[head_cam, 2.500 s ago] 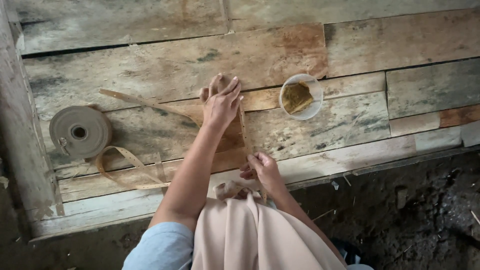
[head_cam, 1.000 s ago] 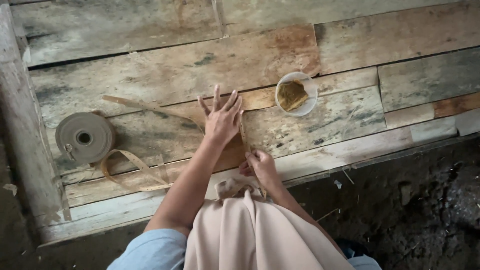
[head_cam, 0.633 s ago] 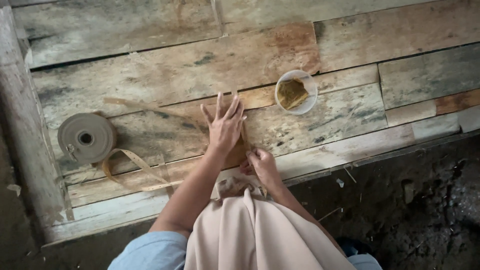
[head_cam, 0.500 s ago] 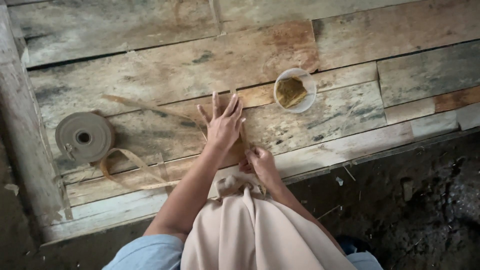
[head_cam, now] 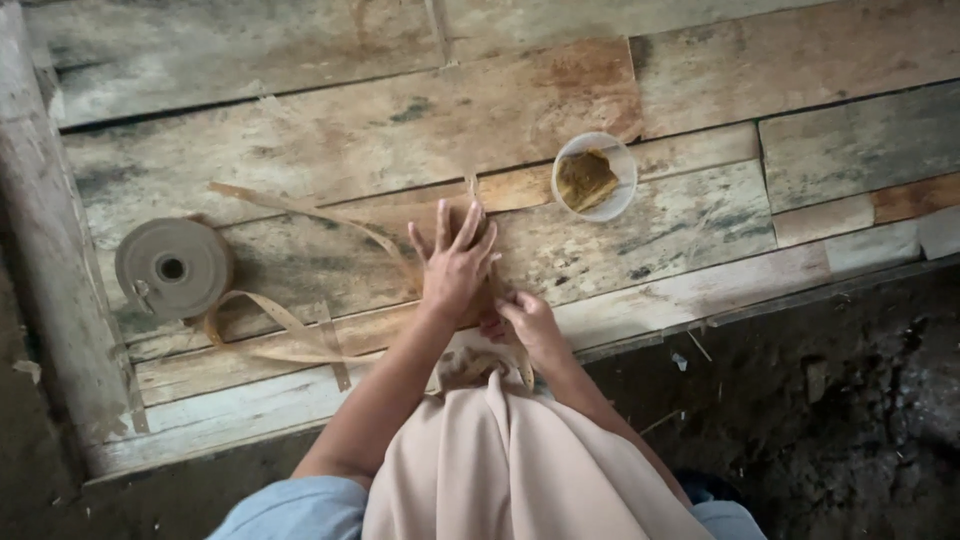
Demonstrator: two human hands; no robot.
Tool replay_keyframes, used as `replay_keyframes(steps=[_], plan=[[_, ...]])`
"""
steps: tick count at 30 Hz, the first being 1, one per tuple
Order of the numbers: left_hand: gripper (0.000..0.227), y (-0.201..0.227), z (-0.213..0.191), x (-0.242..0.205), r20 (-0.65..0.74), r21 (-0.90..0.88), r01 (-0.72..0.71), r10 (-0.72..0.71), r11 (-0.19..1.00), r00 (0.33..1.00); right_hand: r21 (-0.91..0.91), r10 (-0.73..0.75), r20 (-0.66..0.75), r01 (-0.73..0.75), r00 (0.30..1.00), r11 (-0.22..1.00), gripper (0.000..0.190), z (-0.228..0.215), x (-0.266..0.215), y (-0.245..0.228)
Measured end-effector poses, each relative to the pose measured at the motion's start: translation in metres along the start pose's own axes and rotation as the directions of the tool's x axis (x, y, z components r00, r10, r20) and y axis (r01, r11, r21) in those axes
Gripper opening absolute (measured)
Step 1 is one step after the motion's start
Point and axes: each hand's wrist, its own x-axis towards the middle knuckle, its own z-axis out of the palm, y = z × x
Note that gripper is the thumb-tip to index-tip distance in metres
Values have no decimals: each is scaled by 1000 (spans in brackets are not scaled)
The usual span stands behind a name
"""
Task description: Applying glue to veneer tape strips and attaching them to a wooden surface.
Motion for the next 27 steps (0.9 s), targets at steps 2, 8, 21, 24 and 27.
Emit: replay_keyframes(steps=[2, 8, 21, 24, 27], plan=[[49, 0, 4, -2, 28, -24, 19, -19, 1000, 999, 179, 20, 8, -21, 1000, 984, 18, -2, -6, -3], [47, 2, -3, 2, 150, -71, 74, -63, 995, 987, 375, 46, 75, -71, 996, 924, 16, -21, 25, 44], [67, 6, -42, 11, 406, -81, 113, -71, 990, 911, -138, 52, -7, -52, 999, 989, 29, -20, -25, 7], [76, 4, -39, 9, 409, -80, 87, -47, 993, 912, -262, 64, -32, -70, 997, 963, 30, -30, 16, 49], [74, 9, -31, 3, 346, -89, 99, -62, 991, 936, -276, 34, -49, -46, 998, 960, 30, -33, 45, 85]])
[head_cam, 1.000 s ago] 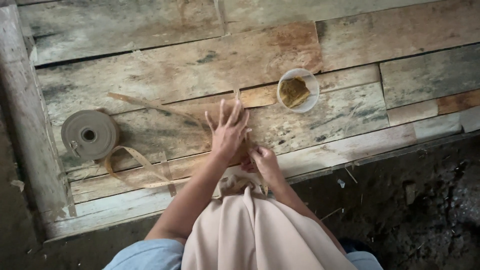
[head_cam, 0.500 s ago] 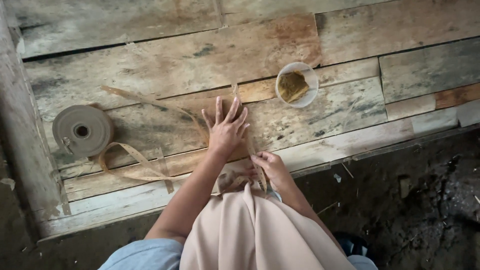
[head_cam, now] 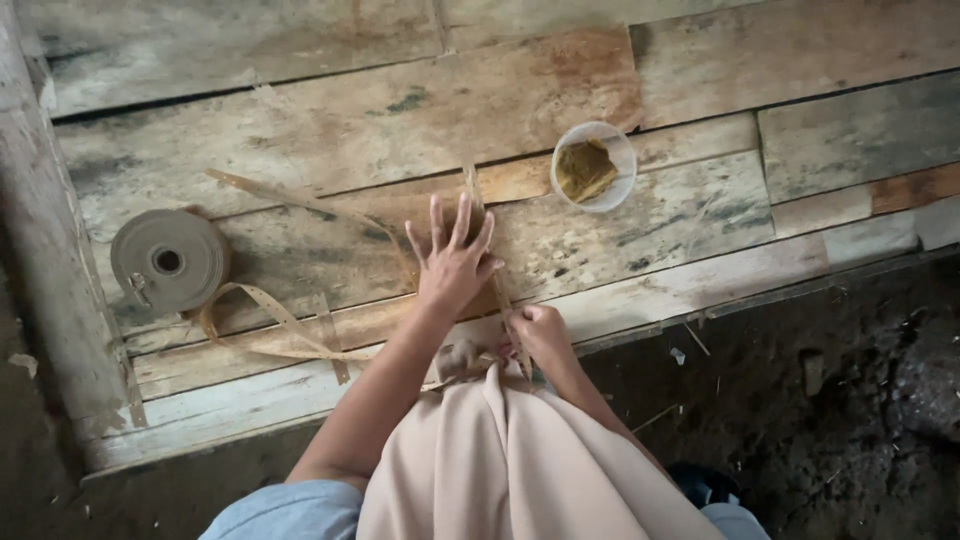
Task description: Applying glue to veneer tape strips and attaching them to a wooden surface.
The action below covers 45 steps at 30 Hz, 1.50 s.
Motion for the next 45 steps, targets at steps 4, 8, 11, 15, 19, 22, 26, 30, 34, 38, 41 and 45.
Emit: replay_keyframes(steps=[4, 8, 11, 15, 19, 22, 26, 30, 34, 38, 41, 45], plan=[[65, 2, 26, -13, -230, 154, -70, 104, 986, 968, -50, -24, -19, 23, 1000, 999, 32, -1, -2, -3], [43, 7, 27, -17, -235, 77, -69, 85, 995, 968, -44, 13, 25, -12, 1000, 999, 31, -6, -2, -6], [53, 12, 2, -20, 6, 36, -4, 4, 999, 1000, -69, 26, 37, -23, 999, 997, 33, -5, 0, -4], [70, 16, -15, -21, 228, 32, 9, -17, 999, 974, -77, 20, 71, -15, 997, 997, 33, -3, 9, 1], [74, 17, -22, -23, 239, 58, -31, 16, 998, 971, -105, -14, 42, 19, 999, 994, 32, -1, 7, -3], [78, 19, -18, -28, 237, 39, -56, 45, 998, 970, -139, -8, 19, 10, 1000, 990, 32, 3, 16, 5], [53, 32, -25, -50, -6, 36, -78, 78, 996, 997, -153, -13, -5, 12, 1000, 988, 33, 7, 15, 5], [56, 31, -21, -49, 13, -14, -55, 55, 998, 998, -182, -14, -38, 7, 999, 983, 35, 4, 8, -4], [66, 26, -9, -49, 68, 7, -53, 52, 999, 996, -251, 47, -25, -52, 999, 967, 33, -3, -15, -21], [91, 22, -6, -48, 142, -30, -78, 81, 997, 987, -297, -39, 22, 43, 999, 954, 38, -4, -4, -6], [93, 26, -22, -48, 192, -34, -76, 81, 997, 978, -343, -39, 85, 66, 996, 937, 35, -18, -30, -32], [100, 22, -14, -47, 254, -13, -74, 75, 997, 964, -452, 34, 149, 37, 988, 891, 37, -30, -55, -50]])
